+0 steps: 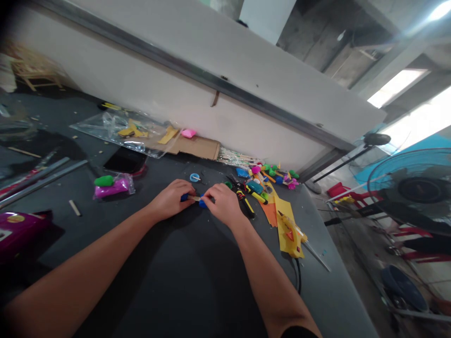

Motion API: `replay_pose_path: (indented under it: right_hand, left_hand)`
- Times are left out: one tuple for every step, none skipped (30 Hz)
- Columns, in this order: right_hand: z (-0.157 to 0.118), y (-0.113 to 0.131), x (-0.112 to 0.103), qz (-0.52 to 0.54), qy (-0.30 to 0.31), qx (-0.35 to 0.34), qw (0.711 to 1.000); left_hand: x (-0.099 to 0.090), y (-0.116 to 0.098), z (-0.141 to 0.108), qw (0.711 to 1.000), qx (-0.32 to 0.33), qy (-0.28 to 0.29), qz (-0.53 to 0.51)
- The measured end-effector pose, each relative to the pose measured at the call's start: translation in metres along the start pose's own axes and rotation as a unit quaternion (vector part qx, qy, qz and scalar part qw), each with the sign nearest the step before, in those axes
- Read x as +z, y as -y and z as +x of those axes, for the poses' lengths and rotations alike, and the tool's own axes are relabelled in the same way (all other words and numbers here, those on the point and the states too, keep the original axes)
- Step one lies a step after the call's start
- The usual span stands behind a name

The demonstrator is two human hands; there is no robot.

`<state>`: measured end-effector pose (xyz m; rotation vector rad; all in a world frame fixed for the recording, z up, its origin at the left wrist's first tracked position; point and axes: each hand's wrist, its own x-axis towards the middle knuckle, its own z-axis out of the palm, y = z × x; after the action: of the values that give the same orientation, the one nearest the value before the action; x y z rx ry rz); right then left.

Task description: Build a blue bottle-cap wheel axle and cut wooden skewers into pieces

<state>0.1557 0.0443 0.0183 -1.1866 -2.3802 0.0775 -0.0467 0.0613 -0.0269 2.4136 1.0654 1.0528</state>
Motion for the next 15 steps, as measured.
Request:
replay_pose_path:
  right_hand:
    - [-0.0001,0.0000,-0.0002,-0.006,0.005,-0.001,1.000]
    - [-0.0001,0.0002,-0.0007,-0.012,0.010,-0.005,1.000]
    - [-0.0002,0.0005,-0.0012,-0.018,0.014,-0.009,1.000]
    - [-0.0002,0.0009,-0.0018,-0.022,0.019,-0.015,0.999]
    - [-0.0002,0.0014,-0.0023,-0.026,0.022,-0.021,0.999]
    - [-0.0001,0.0018,-0.0027,-0.028,0.026,-0.027,0.999]
    - [-0.0001,0.0021,-0.0028,-0.029,0.030,-0.033,0.999]
    - [-0.0001,0.0022,-0.0027,-0.028,0.033,-0.037,0.998]
    - [-0.0001,0.0021,-0.0023,-0.024,0.034,-0.038,0.998]
    - [0.0000,0.0018,-0.0017,-0.017,0.035,-0.036,0.999]
    - [0.0000,0.0014,-0.0011,-0.008,0.036,-0.032,0.999]
    - [0.0002,0.0008,-0.0005,0.004,0.034,-0.024,0.999]
    - [0.0005,0.0003,-0.0001,0.020,0.032,-0.012,0.999]
    - [0.0008,-0.0002,0.0000,0.041,0.027,0.004,0.999]
    - [0.0012,-0.0005,-0.0001,0.069,0.020,0.024,0.997]
  left_hand:
    - [-0.0001,-0.0003,-0.0001,1.000,-0.001,-0.001,0.001]
    - [-0.0004,-0.0006,-0.0001,1.000,-0.001,-0.002,0.003]
    - [-0.0006,-0.0009,0.0000,1.000,0.000,-0.001,0.005]
    - [-0.0009,-0.0011,0.0000,1.000,0.001,0.000,0.007]
    - [-0.0011,-0.0013,0.0001,1.000,0.002,0.000,0.008]
    - [-0.0012,-0.0014,0.0002,1.000,0.004,0.001,0.009]
    - [-0.0013,-0.0014,0.0004,1.000,0.006,0.001,0.009]
    - [-0.0012,-0.0013,0.0005,1.000,0.006,0.001,0.009]
    - [-0.0011,-0.0012,0.0005,1.000,0.006,0.000,0.009]
    - [-0.0009,-0.0010,0.0006,1.000,0.005,-0.001,0.009]
    - [-0.0006,-0.0008,0.0005,1.000,0.005,-0.001,0.008]
    - [-0.0004,-0.0005,0.0005,1.000,0.005,0.000,0.008]
    - [-0.0001,-0.0003,0.0004,1.000,0.004,0.001,0.007]
    - [0.0000,-0.0001,0.0003,1.000,0.003,0.002,0.006]
    - [0.0002,0.0001,0.0002,1.000,0.001,0.003,0.006]
